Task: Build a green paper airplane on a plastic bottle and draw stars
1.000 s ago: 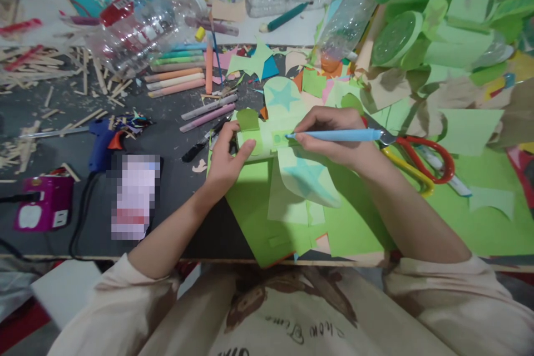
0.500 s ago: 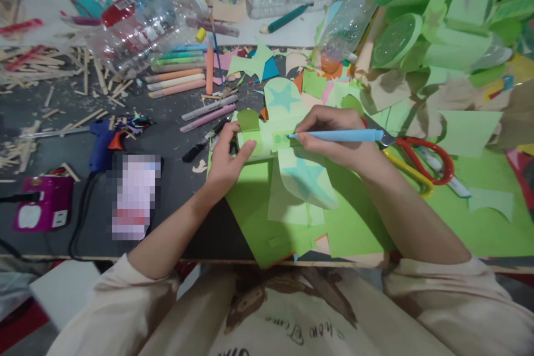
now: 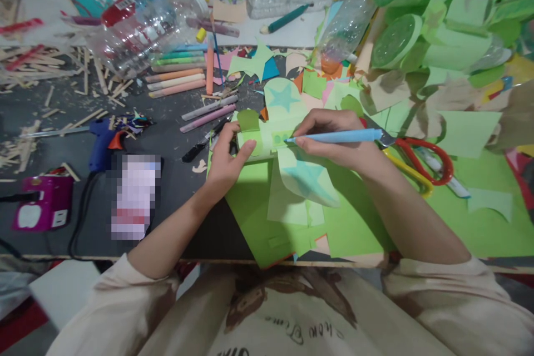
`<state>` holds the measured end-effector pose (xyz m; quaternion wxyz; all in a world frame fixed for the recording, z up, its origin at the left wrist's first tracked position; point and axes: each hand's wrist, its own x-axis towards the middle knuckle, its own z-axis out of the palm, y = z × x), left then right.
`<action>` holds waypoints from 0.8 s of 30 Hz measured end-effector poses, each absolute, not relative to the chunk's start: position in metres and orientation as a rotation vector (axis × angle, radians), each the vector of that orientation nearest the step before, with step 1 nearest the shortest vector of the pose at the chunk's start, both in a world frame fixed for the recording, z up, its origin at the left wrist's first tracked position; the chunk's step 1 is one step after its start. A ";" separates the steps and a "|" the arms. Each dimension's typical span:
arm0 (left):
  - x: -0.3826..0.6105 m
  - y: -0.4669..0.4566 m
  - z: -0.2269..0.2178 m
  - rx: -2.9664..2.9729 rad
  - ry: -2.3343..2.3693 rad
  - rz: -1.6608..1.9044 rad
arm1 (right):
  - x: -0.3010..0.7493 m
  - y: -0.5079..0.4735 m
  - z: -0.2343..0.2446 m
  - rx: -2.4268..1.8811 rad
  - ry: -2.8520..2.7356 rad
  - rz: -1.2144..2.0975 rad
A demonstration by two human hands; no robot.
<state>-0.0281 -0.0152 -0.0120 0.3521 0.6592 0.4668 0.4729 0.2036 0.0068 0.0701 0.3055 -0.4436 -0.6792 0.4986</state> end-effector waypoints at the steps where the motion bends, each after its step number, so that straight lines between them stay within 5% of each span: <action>1: -0.028 -0.015 -0.012 1.704 1.213 1.222 | 0.204 0.007 0.070 -1.171 -1.809 1.323; 24: -0.028 -0.015 -0.012 1.727 1.204 1.242 | 0.204 0.009 0.063 -1.127 -1.783 1.221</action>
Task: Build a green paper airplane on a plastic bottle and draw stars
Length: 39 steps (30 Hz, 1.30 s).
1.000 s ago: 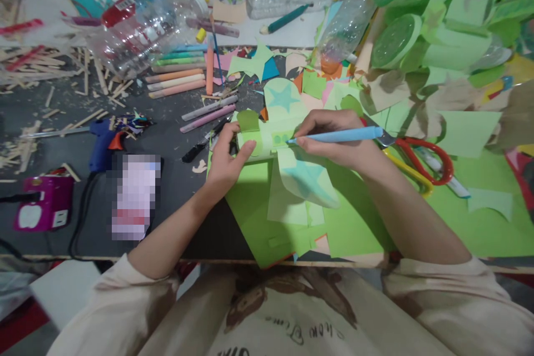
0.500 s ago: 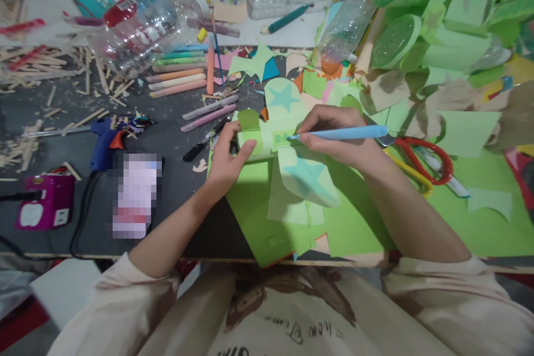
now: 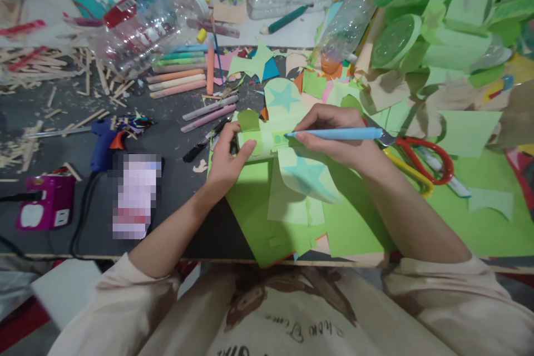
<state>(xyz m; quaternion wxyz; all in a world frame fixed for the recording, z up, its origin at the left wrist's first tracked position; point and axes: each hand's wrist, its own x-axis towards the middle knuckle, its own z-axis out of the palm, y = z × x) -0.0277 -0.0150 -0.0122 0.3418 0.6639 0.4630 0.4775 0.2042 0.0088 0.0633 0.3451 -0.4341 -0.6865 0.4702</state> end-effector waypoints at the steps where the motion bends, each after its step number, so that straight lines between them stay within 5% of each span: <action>1: -0.028 -0.015 -0.012 1.731 1.199 1.246 | 0.204 0.009 0.063 -1.130 -1.792 1.219; 39: -0.029 -0.015 -0.013 1.749 1.204 1.227 | 0.209 0.005 0.063 -1.183 -1.780 1.180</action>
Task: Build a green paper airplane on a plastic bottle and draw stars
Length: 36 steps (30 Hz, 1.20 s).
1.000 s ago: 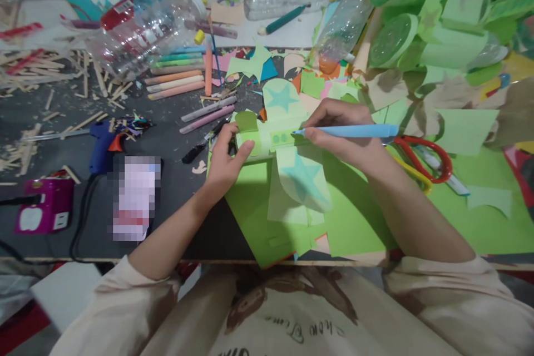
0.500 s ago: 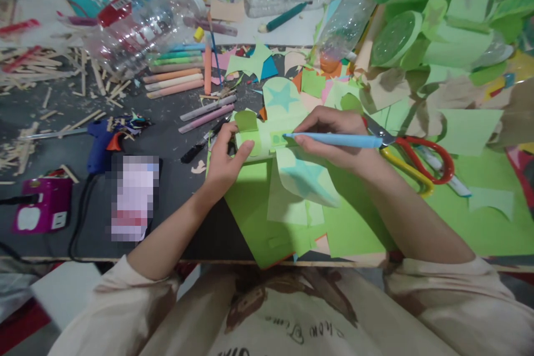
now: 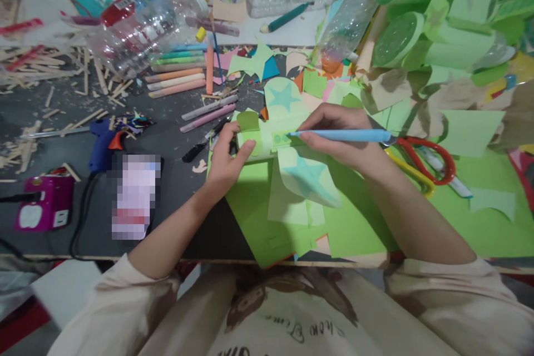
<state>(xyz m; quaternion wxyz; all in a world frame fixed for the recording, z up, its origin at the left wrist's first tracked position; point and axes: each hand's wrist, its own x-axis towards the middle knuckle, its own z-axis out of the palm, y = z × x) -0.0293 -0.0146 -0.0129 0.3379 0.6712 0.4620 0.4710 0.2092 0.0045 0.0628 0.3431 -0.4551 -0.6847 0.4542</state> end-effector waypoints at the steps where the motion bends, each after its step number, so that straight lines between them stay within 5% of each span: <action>1: -0.029 -0.015 -0.013 1.750 1.200 1.228 | 0.210 0.005 0.063 -1.185 -1.771 1.172; 36: -0.030 -0.014 -0.013 1.738 1.204 1.212 | 0.213 0.006 0.065 -1.160 -1.793 1.147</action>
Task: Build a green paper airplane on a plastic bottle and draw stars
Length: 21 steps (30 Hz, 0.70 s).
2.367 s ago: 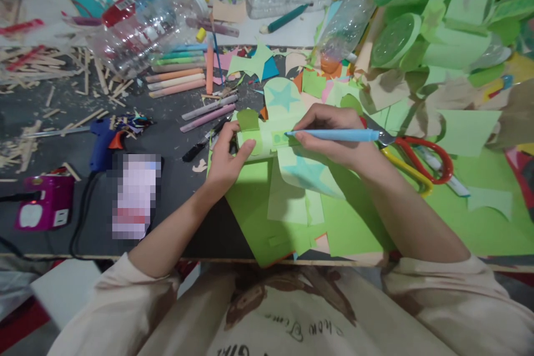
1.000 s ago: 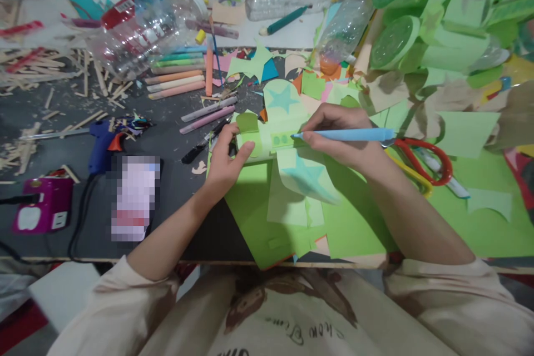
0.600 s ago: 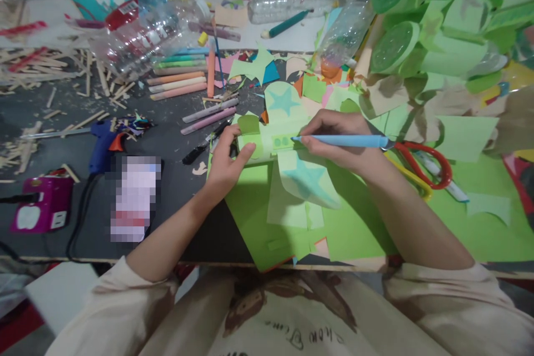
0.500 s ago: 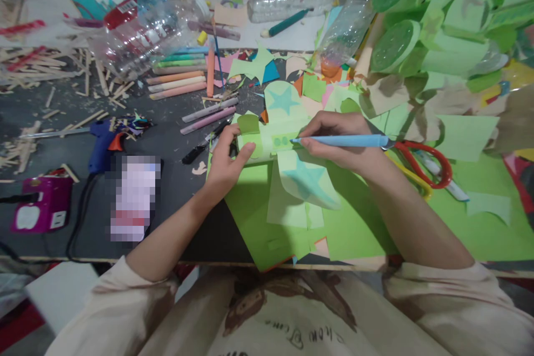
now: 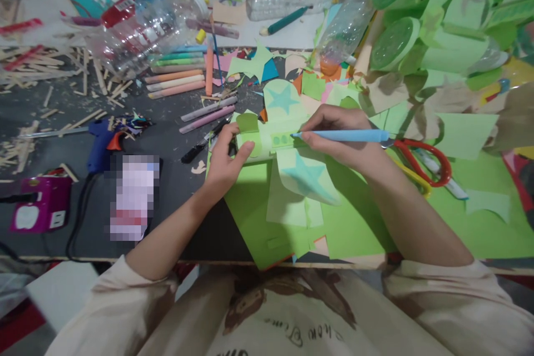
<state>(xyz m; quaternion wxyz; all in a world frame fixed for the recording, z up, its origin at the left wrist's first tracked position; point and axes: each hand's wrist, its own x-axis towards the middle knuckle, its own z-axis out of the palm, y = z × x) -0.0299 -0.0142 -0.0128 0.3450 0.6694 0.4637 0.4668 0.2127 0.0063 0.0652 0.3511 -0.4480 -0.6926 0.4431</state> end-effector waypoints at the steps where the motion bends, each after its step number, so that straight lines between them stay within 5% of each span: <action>1: -0.030 -0.014 -0.013 1.738 1.201 1.206 | 0.213 0.006 0.066 -1.165 -1.812 1.134; 21: -0.030 -0.015 -0.014 1.765 1.213 1.228 | 0.211 0.006 0.068 -1.204 -1.788 1.174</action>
